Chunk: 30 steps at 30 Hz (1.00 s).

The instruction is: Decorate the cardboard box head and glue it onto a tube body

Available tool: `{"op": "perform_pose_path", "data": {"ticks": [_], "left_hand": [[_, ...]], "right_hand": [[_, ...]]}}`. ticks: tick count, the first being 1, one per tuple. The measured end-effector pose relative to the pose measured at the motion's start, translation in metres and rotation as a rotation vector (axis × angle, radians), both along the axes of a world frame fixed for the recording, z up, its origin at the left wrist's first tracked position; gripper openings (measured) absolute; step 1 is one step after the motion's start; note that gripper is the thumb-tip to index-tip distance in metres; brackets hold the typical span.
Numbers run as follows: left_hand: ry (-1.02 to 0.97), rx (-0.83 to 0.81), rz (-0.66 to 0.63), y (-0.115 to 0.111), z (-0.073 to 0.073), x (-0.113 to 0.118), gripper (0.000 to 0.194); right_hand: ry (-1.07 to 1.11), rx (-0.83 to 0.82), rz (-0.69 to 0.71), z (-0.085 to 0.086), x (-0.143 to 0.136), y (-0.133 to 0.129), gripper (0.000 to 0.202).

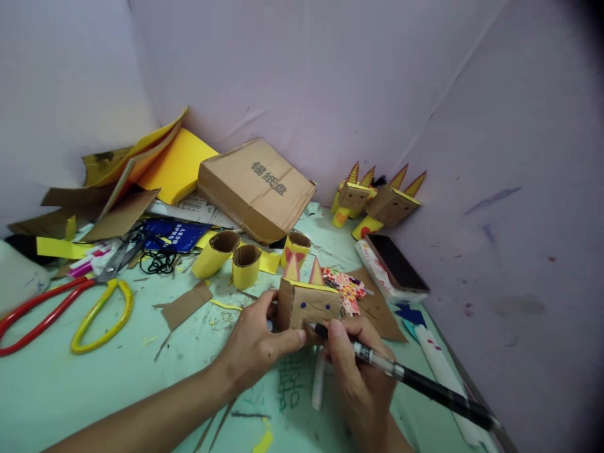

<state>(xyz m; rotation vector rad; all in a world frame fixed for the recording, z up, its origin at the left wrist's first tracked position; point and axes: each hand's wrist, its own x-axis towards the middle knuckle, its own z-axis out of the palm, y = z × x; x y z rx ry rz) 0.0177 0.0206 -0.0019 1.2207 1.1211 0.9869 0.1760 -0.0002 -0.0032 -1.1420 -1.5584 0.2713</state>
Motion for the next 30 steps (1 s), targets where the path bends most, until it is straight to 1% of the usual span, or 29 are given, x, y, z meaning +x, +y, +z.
{"op": "perform_pose_path", "data": {"ticks": [8, 11, 16, 19, 23, 25, 27, 30], "left_hand": [[0.01, 0.003, 0.004, 0.0008, 0.0002, -0.0003, 0.048], [0.025, 0.012, -0.002, 0.0013, -0.0004, -0.0008, 0.048], [-0.003, 0.0, -0.006, -0.0001, -0.0008, -0.001, 0.053], [0.003, -0.001, -0.006, -0.0004, -0.0005, -0.0008, 0.049], [-0.001, -0.002, -0.003, 0.0003, -0.0019, -0.0006, 0.051], [-0.028, -0.001, -0.001, 0.0004, -0.0035, -0.0006, 0.054], [-0.082, 0.0, 0.009, 0.0003, -0.0052, -0.0008, 0.057], [-0.148, 0.011, 0.025, 0.0009, -0.0063, -0.0016, 0.061]], "right_hand": [[-0.006, 0.008, -0.009, -0.0023, 0.0008, 0.0002, 0.027], [0.011, -0.005, -0.011, -0.0033, 0.0003, 0.0012, 0.028], [0.073, -0.016, 0.003, -0.0033, 0.0006, 0.0008, 0.028], [0.029, -0.01, -0.002, -0.0025, 0.0016, -0.0007, 0.028], [0.027, -0.028, -0.002, -0.0049, 0.0023, -0.0017, 0.027], [0.102, -0.049, 0.017, -0.007, 0.0026, -0.0013, 0.027], [0.243, -0.042, 0.041, -0.0073, 0.0033, -0.0001, 0.027], [0.496, 0.043, 0.023, -0.0007, 0.0063, 0.0035, 0.02]]}}
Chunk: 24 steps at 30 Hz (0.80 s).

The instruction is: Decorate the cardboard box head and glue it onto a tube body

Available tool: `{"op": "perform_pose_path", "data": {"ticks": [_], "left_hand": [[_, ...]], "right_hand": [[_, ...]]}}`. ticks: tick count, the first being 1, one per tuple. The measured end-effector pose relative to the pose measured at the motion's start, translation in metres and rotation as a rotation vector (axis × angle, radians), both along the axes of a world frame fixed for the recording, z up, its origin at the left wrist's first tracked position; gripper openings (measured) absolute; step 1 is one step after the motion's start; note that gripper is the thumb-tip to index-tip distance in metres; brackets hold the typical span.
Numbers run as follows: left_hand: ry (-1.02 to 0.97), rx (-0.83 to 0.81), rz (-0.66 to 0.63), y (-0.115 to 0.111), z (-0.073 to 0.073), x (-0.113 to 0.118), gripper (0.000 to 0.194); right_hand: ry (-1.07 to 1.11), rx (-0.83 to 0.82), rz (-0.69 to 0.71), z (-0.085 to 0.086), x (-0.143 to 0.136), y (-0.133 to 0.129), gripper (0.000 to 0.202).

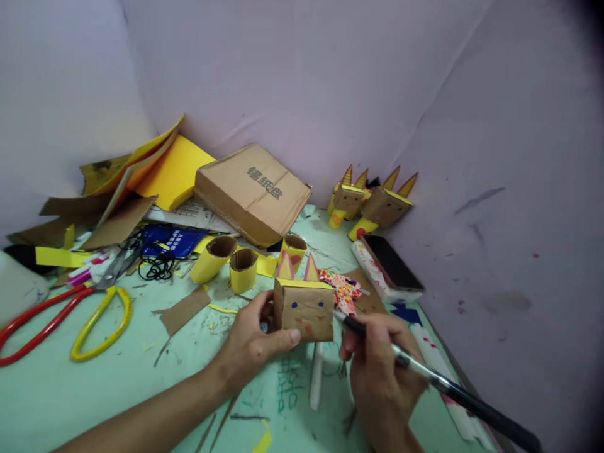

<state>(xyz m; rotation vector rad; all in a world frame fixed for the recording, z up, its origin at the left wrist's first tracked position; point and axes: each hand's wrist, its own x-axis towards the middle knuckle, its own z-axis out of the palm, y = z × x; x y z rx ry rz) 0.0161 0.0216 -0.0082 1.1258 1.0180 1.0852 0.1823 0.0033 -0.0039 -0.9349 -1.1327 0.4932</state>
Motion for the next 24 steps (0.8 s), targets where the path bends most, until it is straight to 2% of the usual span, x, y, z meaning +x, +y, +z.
{"op": "perform_pose_path", "data": {"ticks": [3, 6, 10, 14, 24], "left_hand": [[-0.01, 0.017, 0.003, 0.002, 0.002, -0.001, 0.066], [0.006, 0.031, 0.002, 0.005, 0.005, -0.002, 0.073], [0.035, 0.045, 0.001, 0.007, 0.007, -0.001, 0.078], [0.054, 0.064, -0.008, 0.008, 0.006, -0.002, 0.077], [0.058, 0.05, 0.0, 0.008, 0.006, -0.003, 0.077]], "right_hand": [[0.126, -0.009, -0.09, 0.012, 0.006, 0.006, 0.023], [0.095, -0.141, -0.151, 0.021, 0.013, 0.013, 0.027], [0.151, -0.251, -0.091, 0.02, 0.019, 0.022, 0.028], [0.247, -0.256, -0.024, 0.014, 0.02, 0.028, 0.028], [0.305, -0.277, -0.002, 0.015, 0.018, 0.027, 0.029]]}}
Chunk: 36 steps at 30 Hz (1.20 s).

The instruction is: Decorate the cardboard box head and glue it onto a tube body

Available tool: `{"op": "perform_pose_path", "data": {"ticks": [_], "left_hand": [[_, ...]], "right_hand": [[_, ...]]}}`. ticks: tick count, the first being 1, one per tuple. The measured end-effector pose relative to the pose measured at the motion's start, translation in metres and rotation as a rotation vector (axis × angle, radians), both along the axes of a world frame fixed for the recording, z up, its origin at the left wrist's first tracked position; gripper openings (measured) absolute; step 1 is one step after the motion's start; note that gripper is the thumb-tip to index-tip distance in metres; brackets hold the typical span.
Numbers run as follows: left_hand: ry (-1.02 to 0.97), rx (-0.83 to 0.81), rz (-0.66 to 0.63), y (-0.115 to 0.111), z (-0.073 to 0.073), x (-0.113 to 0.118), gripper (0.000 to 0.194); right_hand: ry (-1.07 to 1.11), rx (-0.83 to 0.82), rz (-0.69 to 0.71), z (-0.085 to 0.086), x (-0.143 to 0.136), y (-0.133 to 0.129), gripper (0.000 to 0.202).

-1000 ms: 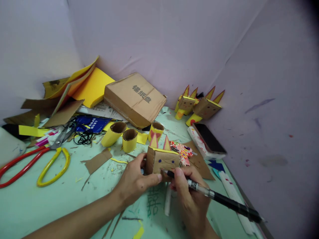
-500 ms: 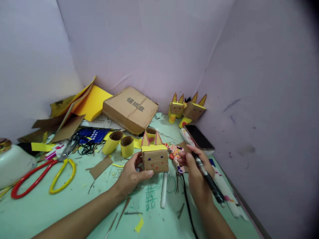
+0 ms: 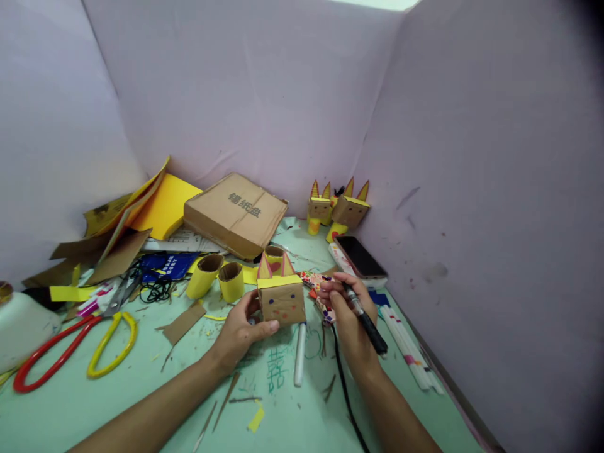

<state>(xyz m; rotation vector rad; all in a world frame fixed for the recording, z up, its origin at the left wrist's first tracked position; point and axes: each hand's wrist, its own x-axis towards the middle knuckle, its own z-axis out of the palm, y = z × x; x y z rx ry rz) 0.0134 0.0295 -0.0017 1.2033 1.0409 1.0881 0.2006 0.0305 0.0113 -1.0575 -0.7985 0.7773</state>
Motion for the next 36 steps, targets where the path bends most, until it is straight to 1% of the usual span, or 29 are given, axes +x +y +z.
{"op": "perform_pose_path", "data": {"ticks": [9, 13, 17, 21, 24, 28, 31, 34, 36], "left_hand": [[0.024, -0.018, 0.014, 0.0, 0.0, 0.002, 0.08], [0.032, -0.015, 0.015, 0.001, 0.001, 0.002, 0.08], [0.036, -0.018, 0.015, 0.001, -0.003, 0.003, 0.078], [0.053, -0.019, 0.027, 0.002, -0.006, 0.003, 0.074], [0.064, -0.014, 0.042, 0.003, -0.006, 0.002, 0.07], [0.035, -0.023, 0.051, 0.0, -0.005, 0.0, 0.069], [0.002, -0.065, 0.032, -0.004, -0.006, -0.001, 0.068], [-0.004, -0.119, 0.036, -0.008, -0.006, -0.001, 0.065], [0.0, -0.152, 0.046, -0.008, -0.005, 0.0, 0.063]], "right_hand": [[0.001, -0.003, 0.004, 0.001, 0.001, -0.001, 0.028], [-0.011, 0.013, -0.002, -0.004, 0.003, 0.001, 0.03], [-0.034, 0.042, 0.018, -0.009, 0.004, 0.002, 0.032], [-0.054, 0.058, 0.034, -0.011, 0.005, 0.001, 0.033], [-0.059, 0.061, 0.037, -0.009, 0.005, 0.0, 0.033], [-0.024, 0.015, 0.027, 0.002, 0.001, -0.004, 0.033], [-0.028, -0.016, 0.0, 0.009, -0.001, -0.011, 0.032], [-0.15, 0.083, -0.016, 0.006, -0.002, -0.022, 0.035], [-0.25, 0.159, 0.007, 0.0, -0.003, -0.031, 0.031]]}}
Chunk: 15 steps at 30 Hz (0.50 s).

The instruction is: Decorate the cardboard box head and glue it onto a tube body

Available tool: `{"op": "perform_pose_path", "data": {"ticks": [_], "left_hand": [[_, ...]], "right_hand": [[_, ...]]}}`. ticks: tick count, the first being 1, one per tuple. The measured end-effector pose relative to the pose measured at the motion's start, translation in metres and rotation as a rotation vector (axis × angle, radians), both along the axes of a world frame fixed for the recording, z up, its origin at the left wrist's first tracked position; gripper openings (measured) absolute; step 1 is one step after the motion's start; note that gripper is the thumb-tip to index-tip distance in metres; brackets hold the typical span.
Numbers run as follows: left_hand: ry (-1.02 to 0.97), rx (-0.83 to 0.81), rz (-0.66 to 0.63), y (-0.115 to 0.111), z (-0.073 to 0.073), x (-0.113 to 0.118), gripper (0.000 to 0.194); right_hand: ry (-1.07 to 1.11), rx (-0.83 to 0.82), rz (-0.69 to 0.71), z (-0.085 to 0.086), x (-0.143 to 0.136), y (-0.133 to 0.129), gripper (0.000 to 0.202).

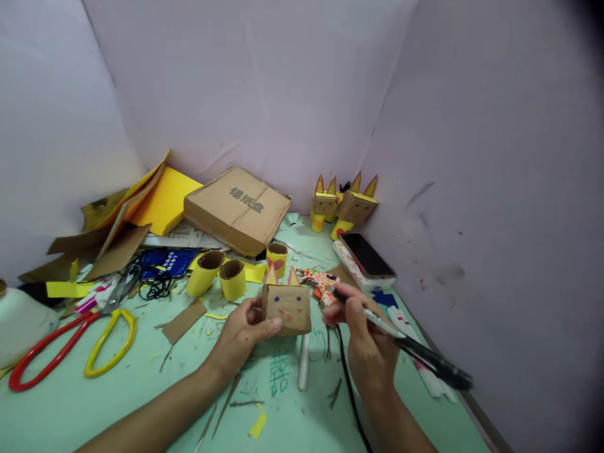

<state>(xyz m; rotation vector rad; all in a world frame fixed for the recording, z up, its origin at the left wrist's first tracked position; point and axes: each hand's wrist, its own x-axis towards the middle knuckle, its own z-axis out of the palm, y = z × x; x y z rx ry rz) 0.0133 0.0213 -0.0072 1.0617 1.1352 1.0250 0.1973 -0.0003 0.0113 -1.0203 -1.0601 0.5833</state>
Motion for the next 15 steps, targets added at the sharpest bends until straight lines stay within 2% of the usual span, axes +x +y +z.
{"op": "perform_pose_path", "data": {"ticks": [3, 5, 8, 10, 15], "left_hand": [[-0.036, -0.033, -0.001, 0.001, 0.002, 0.002, 0.065], [-0.088, -0.027, -0.039, 0.0, 0.003, 0.003, 0.066], [-0.117, -0.015, -0.086, -0.002, 0.005, 0.005, 0.054], [-0.097, -0.011, -0.084, -0.004, 0.006, 0.005, 0.046], [-0.065, 0.015, -0.052, -0.006, 0.004, 0.004, 0.045]], "right_hand": [[-0.14, 0.016, 0.065, -0.01, -0.003, -0.012, 0.025], [-0.158, -0.009, 0.087, -0.014, -0.006, -0.017, 0.019], [-0.082, -0.058, 0.116, -0.018, -0.009, -0.018, 0.013], [-0.112, -0.078, 0.15, -0.02, -0.011, -0.016, 0.01], [-0.293, -0.03, 0.066, -0.022, -0.012, -0.014, 0.007]]}}
